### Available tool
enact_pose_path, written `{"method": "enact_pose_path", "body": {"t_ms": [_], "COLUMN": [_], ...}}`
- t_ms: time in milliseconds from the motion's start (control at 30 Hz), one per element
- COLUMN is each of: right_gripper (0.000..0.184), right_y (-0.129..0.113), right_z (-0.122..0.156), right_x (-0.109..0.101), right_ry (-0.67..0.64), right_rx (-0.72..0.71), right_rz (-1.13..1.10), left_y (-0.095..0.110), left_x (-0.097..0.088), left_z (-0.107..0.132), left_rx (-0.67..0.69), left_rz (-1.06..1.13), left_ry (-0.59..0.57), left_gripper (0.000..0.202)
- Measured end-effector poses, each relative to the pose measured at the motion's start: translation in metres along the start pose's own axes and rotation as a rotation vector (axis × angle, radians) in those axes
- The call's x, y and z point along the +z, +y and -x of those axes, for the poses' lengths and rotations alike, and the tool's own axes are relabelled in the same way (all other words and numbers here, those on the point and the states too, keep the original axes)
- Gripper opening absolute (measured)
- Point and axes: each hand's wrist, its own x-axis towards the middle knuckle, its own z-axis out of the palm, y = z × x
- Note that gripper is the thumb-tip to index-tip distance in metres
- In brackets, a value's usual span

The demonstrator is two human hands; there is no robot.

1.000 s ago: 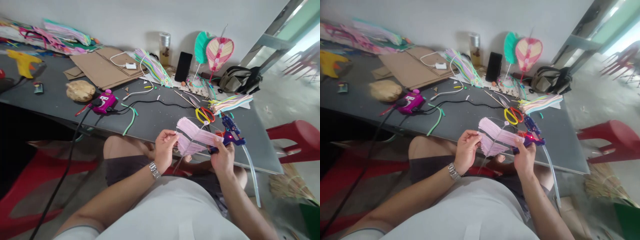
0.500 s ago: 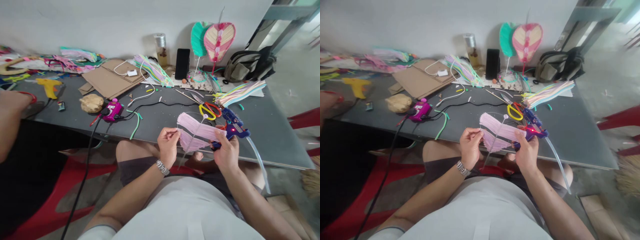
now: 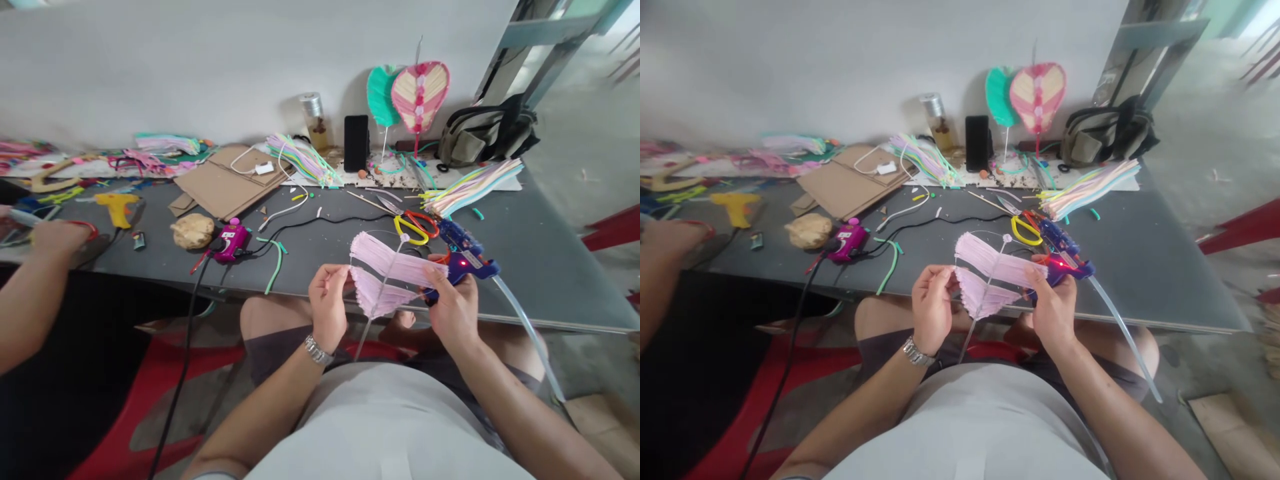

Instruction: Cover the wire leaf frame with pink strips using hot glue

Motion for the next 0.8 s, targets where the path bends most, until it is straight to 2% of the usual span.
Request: {"method": "enact_pose_path", "body": {"t_ms": [233,400,533,800], "right_gripper": [0.033,0.033,0.033,0.037], "right_y": [0.001,0.003,0.006,0.003], "right_z": [0.000,-0.002,-0.003,0.000], "right_x": [-0.003,-0.006,-0.008,-0.009], "right_ry": [0.008,0.017,0.025,0.027], "right_rx": [-0.016,-0.017,-0.050,-0.092], "right_rz": [0.045,0.066,0.073,0.142], "left_y": [0.030,0.041,0.041,0.034], "left_x": [-0.003,-0.006,-0.007,-0.007], "left_z": [0.003,0.001,0.000,0.001], "left_rx": [-0.265,-0.402,-0.394,-0.283], "left_rz": [0.129,0.165,0.114,0.029], "left_ry": [-0.110,-0.166,-0.168,-0.101], "left_gripper": [0.026,0.024,0.027,0.031]}}
